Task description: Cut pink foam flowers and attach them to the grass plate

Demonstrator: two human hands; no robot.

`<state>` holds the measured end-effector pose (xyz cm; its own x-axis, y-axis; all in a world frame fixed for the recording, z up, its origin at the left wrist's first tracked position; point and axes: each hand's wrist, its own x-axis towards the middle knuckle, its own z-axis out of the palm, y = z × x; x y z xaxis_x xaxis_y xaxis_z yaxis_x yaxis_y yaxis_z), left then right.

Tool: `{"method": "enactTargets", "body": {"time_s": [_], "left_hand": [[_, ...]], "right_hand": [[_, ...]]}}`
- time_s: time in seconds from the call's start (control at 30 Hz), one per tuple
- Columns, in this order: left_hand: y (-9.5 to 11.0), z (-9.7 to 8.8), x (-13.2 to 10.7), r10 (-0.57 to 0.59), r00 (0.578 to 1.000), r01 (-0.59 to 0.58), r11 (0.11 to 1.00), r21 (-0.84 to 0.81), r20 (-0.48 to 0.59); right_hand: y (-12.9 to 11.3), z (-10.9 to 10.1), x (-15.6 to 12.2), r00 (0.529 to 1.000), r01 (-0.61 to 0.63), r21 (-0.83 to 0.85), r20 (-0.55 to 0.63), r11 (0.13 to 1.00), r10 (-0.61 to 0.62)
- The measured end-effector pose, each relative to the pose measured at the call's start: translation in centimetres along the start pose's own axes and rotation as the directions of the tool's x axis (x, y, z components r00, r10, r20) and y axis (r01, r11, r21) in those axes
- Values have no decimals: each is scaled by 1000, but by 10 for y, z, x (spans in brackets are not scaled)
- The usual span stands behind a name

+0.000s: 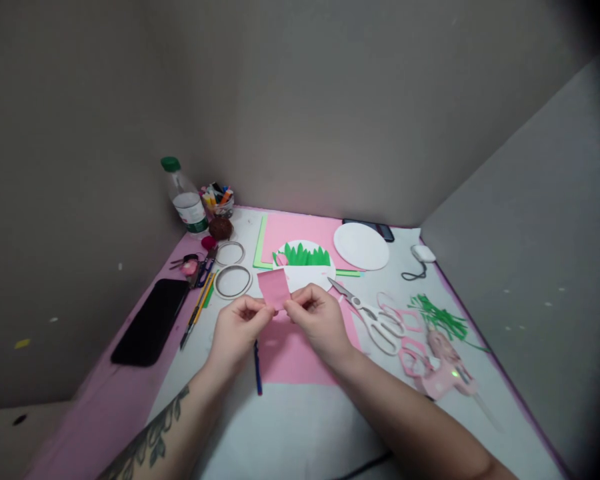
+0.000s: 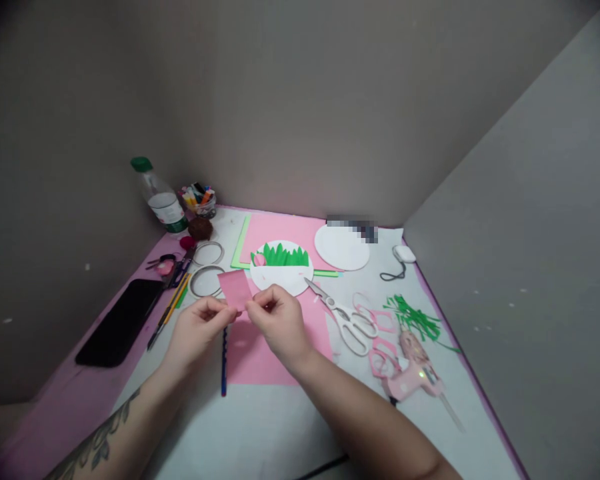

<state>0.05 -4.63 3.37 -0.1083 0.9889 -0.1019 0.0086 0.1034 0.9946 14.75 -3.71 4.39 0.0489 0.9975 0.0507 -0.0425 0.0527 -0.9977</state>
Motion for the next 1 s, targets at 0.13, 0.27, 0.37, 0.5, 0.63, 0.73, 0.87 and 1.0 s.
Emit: {"method": "enactTargets", "body": {"time_s": [0.13,0.27,0.37,0.5,0.63,0.73,0.87,1.0], "left_hand": [[-2,1,0,0,1000,0,1000,-19,3],[1,4,0,-35,999,37,997,-68,29],[3,6,1,-72,995,82,986,-147,74],[1,8,0,-16,999,22,983,-184,36],[-4,10,-1,26,1000,-22,979,-201,17],[-5,11,-1,18,999,-8,975,-221,44],[-4,12,1,-8,997,26,969,-247,71],[-1,10,3,-39,995,59,970,-238,87]], "right_hand": [[0,1,0,1000,19,10,-13,1000,-19],[3,0,1,999,31,27,-12,999,-30],[6,0,2,999,47,36,-11,998,-47],[9,3,1,999,20,65,31,998,-22],[12,6,-1,998,-14,3,63,1000,14],[13,6,-1,999,-16,-36,49,999,17],[13,3,2,999,-19,10,49,1000,19],[9,-4,10,997,-31,77,72,997,25]]}}
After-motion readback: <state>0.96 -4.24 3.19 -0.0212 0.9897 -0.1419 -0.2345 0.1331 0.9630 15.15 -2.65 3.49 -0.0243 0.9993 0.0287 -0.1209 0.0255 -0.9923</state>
